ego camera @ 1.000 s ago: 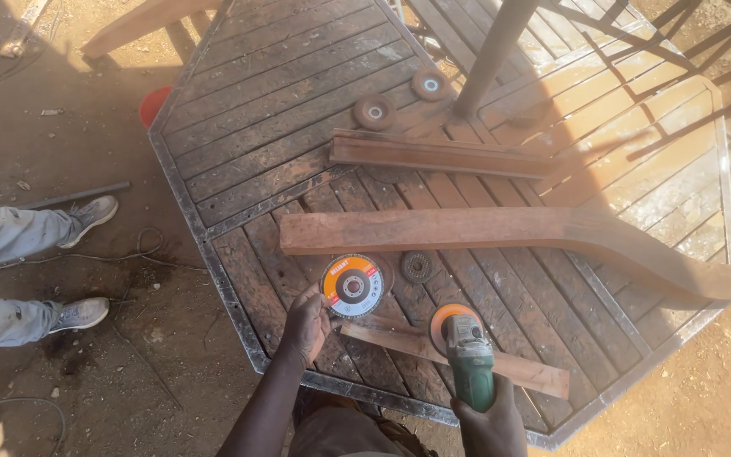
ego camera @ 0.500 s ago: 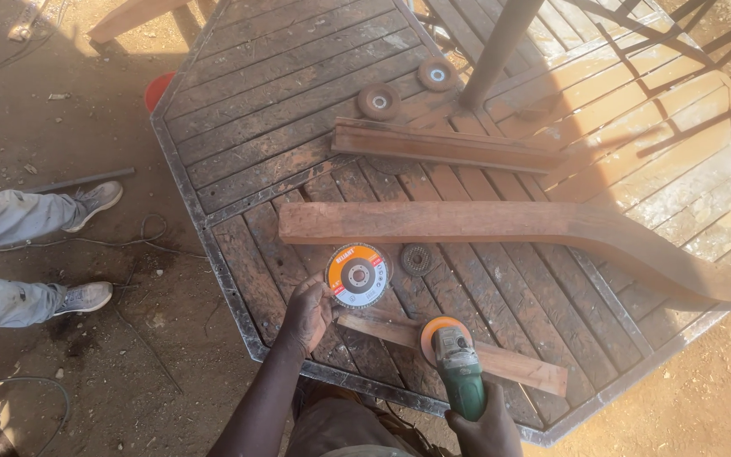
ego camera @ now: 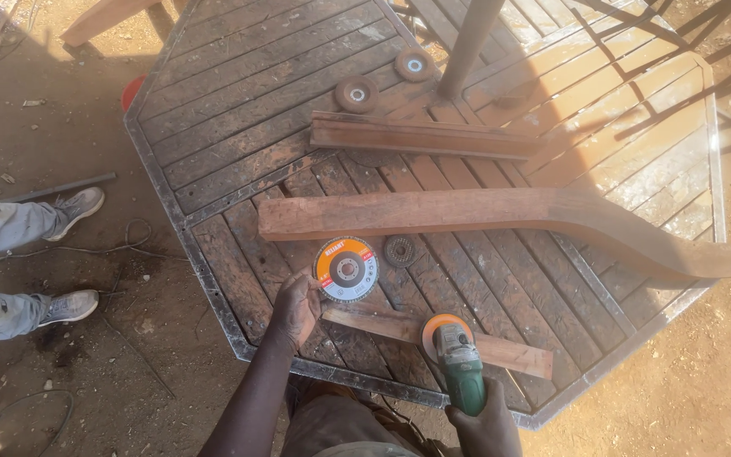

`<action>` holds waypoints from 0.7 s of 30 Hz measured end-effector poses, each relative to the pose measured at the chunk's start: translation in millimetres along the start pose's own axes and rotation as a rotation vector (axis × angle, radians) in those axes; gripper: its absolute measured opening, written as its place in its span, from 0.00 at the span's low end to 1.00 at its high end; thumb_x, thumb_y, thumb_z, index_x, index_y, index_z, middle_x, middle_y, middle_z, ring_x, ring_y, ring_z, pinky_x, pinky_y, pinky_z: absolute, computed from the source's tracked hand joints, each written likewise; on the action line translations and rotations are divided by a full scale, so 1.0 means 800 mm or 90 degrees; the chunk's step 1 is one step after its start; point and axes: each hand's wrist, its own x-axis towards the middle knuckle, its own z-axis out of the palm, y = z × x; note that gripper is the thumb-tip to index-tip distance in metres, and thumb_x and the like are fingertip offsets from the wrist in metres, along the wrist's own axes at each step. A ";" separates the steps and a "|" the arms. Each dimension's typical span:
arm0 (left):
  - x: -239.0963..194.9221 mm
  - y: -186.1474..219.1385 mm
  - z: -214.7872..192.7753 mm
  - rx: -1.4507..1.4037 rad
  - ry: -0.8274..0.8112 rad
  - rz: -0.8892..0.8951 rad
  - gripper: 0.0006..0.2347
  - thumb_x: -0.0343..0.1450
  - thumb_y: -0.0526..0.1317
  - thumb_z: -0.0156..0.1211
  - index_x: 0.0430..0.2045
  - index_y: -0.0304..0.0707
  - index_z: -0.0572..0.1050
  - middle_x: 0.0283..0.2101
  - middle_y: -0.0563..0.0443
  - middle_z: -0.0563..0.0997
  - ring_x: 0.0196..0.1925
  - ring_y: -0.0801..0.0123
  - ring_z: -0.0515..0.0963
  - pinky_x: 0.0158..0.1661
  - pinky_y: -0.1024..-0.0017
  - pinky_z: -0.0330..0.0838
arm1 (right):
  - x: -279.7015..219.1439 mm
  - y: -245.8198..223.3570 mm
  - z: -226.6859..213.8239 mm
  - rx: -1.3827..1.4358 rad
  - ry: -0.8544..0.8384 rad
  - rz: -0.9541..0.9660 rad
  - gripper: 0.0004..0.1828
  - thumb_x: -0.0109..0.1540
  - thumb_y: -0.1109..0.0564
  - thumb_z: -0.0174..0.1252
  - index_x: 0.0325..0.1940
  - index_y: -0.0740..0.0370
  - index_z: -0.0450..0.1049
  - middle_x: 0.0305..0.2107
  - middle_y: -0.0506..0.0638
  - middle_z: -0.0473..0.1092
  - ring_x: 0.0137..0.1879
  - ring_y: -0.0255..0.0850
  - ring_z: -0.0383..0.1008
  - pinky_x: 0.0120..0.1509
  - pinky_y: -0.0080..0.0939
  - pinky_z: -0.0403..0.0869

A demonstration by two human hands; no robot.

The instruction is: Sanding a wooden component using an angle grinder with a sanding disc

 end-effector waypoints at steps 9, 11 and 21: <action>0.008 -0.013 0.004 -0.009 -0.007 0.001 0.17 0.64 0.32 0.45 0.46 0.35 0.74 0.46 0.41 0.81 0.49 0.59 0.79 0.42 0.60 0.74 | -0.015 -0.005 -0.026 -0.001 0.015 0.064 0.35 0.47 0.47 0.64 0.59 0.47 0.65 0.41 0.57 0.79 0.48 0.58 0.79 0.52 0.52 0.72; 0.008 -0.015 0.008 0.003 0.003 -0.004 0.13 0.64 0.32 0.46 0.40 0.37 0.73 0.44 0.43 0.81 0.46 0.60 0.79 0.40 0.61 0.73 | -0.008 0.004 -0.026 0.023 0.018 0.068 0.38 0.47 0.48 0.65 0.61 0.47 0.65 0.43 0.57 0.78 0.50 0.57 0.79 0.54 0.52 0.72; 0.007 -0.015 0.034 0.037 -0.022 -0.035 0.21 0.71 0.38 0.39 0.56 0.36 0.73 0.51 0.37 0.81 0.54 0.55 0.79 0.51 0.54 0.75 | -0.018 0.002 -0.051 0.097 0.047 0.088 0.40 0.47 0.51 0.64 0.64 0.50 0.65 0.43 0.57 0.76 0.47 0.56 0.78 0.52 0.52 0.71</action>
